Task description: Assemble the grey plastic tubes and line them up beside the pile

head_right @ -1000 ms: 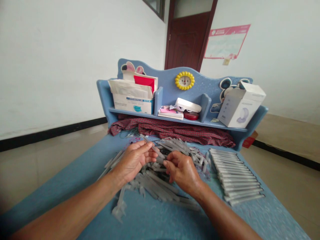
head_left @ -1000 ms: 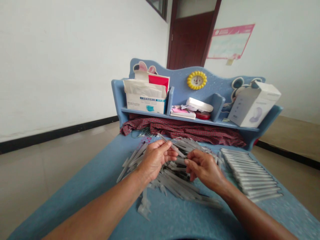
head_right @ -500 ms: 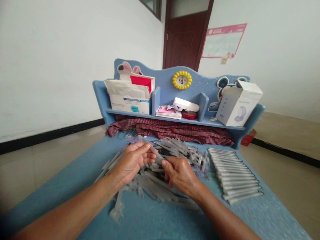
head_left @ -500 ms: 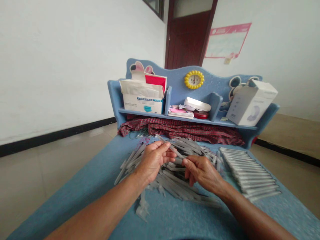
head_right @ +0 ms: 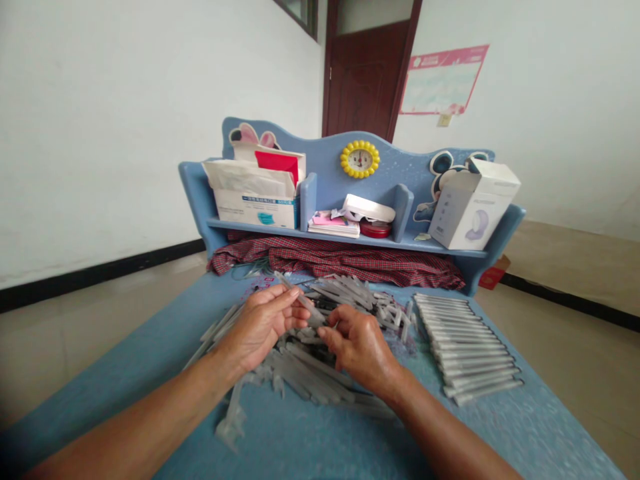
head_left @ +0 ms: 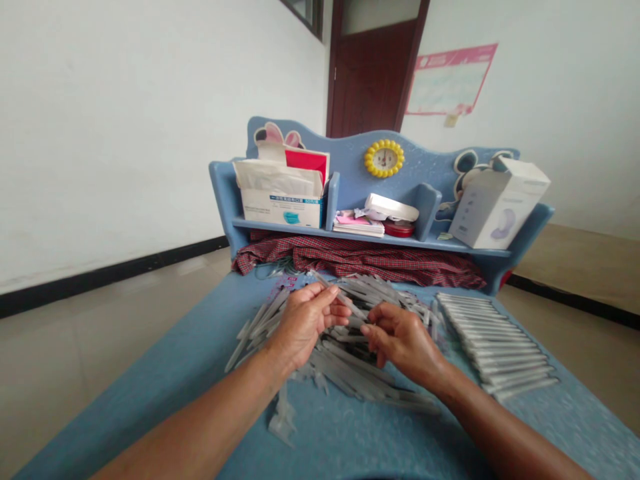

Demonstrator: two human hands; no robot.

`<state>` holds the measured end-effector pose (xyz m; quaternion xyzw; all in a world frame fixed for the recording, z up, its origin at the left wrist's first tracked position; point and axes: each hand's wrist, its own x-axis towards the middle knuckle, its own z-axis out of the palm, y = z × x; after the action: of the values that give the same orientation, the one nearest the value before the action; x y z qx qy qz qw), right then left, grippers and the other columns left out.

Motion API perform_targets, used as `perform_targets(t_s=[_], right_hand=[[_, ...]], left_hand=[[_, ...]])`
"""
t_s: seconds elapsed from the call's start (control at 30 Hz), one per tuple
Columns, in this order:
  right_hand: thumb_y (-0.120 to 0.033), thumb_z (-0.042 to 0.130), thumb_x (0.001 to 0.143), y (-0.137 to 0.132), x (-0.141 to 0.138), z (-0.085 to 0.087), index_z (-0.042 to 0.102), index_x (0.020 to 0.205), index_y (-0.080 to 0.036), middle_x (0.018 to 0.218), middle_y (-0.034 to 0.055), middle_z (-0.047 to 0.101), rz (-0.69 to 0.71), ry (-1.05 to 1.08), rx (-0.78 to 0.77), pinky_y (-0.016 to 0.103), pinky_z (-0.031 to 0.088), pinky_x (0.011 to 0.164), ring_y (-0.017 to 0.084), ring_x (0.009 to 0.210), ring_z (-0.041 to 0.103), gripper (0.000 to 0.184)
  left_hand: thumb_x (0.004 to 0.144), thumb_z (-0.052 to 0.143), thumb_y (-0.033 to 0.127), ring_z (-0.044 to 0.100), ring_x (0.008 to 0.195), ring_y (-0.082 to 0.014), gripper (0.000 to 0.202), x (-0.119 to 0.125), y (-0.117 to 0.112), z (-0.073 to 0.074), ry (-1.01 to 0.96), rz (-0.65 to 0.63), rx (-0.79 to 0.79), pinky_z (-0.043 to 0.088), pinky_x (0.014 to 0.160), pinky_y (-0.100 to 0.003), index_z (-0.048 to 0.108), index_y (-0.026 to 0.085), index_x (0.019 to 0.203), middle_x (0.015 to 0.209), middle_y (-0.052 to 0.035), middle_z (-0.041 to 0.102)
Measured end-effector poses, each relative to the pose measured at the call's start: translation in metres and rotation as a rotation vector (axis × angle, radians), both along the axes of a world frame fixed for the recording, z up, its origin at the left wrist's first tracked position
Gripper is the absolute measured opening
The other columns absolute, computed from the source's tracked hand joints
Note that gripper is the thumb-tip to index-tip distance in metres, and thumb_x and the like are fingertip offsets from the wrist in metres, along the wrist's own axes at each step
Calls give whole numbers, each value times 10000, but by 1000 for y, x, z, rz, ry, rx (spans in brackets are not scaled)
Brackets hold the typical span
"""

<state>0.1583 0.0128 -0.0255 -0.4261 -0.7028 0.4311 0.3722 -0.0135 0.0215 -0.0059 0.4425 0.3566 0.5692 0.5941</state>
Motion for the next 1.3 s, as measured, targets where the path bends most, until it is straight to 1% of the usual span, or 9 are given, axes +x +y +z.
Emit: perform_targets(t_s=[0.17, 0.33, 0.43, 0.53, 0.7, 0.8, 1.0, 1.17, 1.3], right_hand=[[-476, 398, 861, -2, 1, 3, 487, 635, -166, 528, 0, 557, 91, -67, -15, 183, 357, 352, 90, 368, 526, 394], [-400, 572, 771, -2, 0, 2, 476, 762, -182, 539, -41, 538, 1, 3, -22, 180, 370, 352, 91, 372, 514, 238], [-421, 483, 825, -2, 0, 3, 477, 702, -173, 536, -22, 547, 29, -15, -23, 183, 367, 355, 93, 372, 524, 277], [-474, 387, 859, -3, 0, 5, 464, 659, -168, 529, -3, 566, 114, -26, -102, 181, 350, 341, 97, 357, 529, 373], [-404, 565, 767, -3, -1, 4, 459, 743, -179, 521, -49, 534, 27, 19, -69, 173, 365, 346, 90, 358, 515, 250], [-423, 531, 788, -2, -1, 2, 463, 731, -175, 521, -40, 544, 33, 29, -71, 177, 363, 343, 92, 353, 516, 264], [-515, 485, 800, -4, -1, 5, 458, 691, -157, 512, 3, 609, 153, 159, -261, 167, 339, 321, 107, 332, 540, 375], [-491, 535, 777, -4, 1, 6, 507, 741, -136, 509, 40, 644, 297, 396, -472, 182, 359, 293, 139, 312, 548, 358], [-456, 543, 781, -1, 6, 6, 526, 739, -120, 516, 65, 657, 386, 484, -563, 187, 382, 289, 147, 313, 554, 339]], left_hand=[[796, 561, 188, 630, 586, -142, 84, 0, 1, -1, -5, -1, -7, 520, 543, -246, 533, 118, 759, 695, -71, 656], [788, 568, 189, 630, 578, -144, 87, 0, 1, 0, 2, 14, -11, 517, 532, -241, 533, 117, 754, 697, -82, 660], [787, 571, 193, 631, 582, -147, 90, 1, 1, 0, 6, 6, -11, 519, 533, -244, 537, 116, 754, 688, -76, 654], [791, 568, 195, 629, 582, -142, 87, 1, 0, 0, 4, -1, -6, 519, 535, -241, 538, 120, 757, 687, -66, 650], [787, 570, 198, 629, 582, -143, 94, 1, -1, -1, 20, 16, 1, 519, 534, -244, 545, 114, 753, 709, -80, 659], [789, 568, 202, 628, 584, -142, 102, 2, -1, 0, 32, 10, 4, 518, 535, -244, 555, 109, 749, 710, -82, 658], [782, 587, 219, 626, 587, -142, 108, 1, -2, 3, 6, -37, 11, 519, 549, -251, 558, 119, 757, 710, -68, 657], [776, 603, 229, 621, 605, -136, 115, -1, -2, 5, -33, -119, 34, 514, 551, -238, 584, 116, 776, 723, -62, 655], [780, 599, 215, 619, 626, -141, 106, -2, -3, 8, -46, -163, 45, 514, 562, -241, 590, 111, 795, 748, -76, 659]])
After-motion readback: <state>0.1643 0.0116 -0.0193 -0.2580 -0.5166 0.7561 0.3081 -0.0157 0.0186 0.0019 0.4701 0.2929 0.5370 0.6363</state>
